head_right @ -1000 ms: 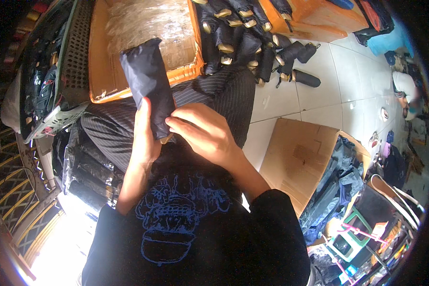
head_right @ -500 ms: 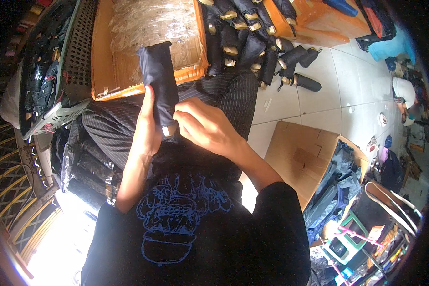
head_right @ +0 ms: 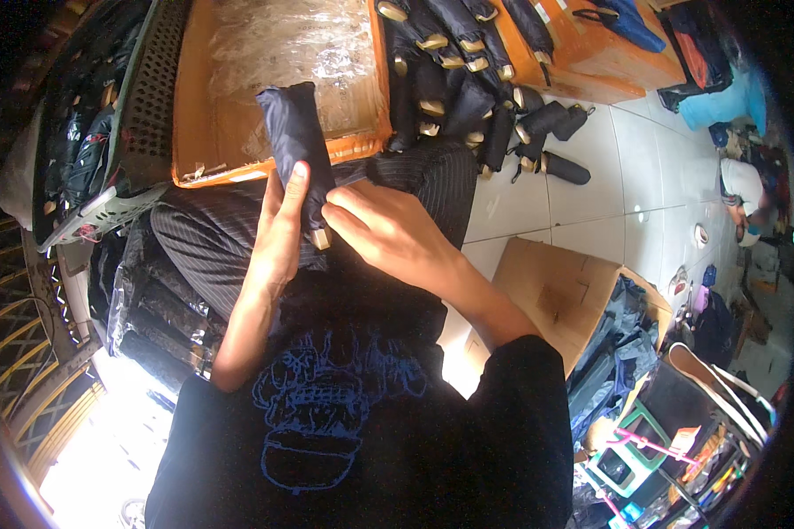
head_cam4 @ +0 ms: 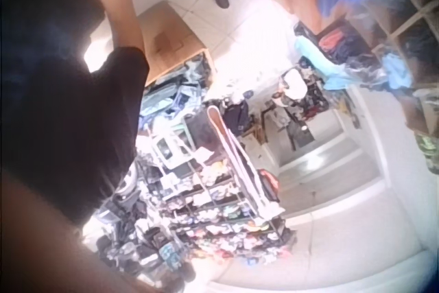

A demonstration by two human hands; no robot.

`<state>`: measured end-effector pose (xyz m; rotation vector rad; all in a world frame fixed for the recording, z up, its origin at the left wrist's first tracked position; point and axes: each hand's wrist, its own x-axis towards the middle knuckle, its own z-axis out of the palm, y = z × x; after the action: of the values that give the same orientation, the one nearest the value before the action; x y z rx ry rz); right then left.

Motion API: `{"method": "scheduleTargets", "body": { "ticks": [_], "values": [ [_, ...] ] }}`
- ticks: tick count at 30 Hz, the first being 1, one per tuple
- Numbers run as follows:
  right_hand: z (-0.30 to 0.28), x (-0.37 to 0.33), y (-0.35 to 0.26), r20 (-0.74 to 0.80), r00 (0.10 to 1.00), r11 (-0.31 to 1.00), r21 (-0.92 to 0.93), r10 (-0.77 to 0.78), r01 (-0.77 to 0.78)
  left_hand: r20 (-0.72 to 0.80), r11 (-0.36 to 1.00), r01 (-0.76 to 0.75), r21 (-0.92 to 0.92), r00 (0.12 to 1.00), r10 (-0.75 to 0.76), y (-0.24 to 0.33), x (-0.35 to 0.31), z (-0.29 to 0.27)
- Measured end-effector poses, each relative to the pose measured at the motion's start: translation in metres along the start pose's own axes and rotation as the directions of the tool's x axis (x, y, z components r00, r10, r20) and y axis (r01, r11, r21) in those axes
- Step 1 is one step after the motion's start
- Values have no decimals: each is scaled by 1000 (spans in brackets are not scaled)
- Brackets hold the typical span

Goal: The person repeatedly picks up small black cylindrical items, places each into a clear plastic bag, and sets the packaged item aside. The process is repeated for multiple items in a cluttered indoor workspace.

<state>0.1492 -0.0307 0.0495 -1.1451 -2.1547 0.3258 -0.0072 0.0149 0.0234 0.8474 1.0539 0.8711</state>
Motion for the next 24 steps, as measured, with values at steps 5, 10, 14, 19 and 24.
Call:
{"method": "scheduleTargets", "body": {
  "ticks": [5, 10, 14, 19, 24],
  "values": [
    [14, -13, 0, -90, 994, 975, 218, 58, -37, -50, 995, 98, -37, 994, -99, 2, 6, 2],
    [35, -29, 18, 104, 664, 24, 983, 740, -180, 319, 993, -37, 110, 948, 0, -8, 16, 3],
    [47, -63, 38, 282, 504, -228, 959, 817, -168, 351, 702, -495, 512, 866, 355, -19, 48, 8],
    [57, -107, 65, 374, 572, -357, 922, 730, -148, 241, 576, -316, 754, 949, 204, -33, 181, -28],
    [65, -139, 66, 444, 407, -443, 891, 799, -102, 217, 8, -222, 975, 940, -265, -86, 279, -31]
  ]
}}
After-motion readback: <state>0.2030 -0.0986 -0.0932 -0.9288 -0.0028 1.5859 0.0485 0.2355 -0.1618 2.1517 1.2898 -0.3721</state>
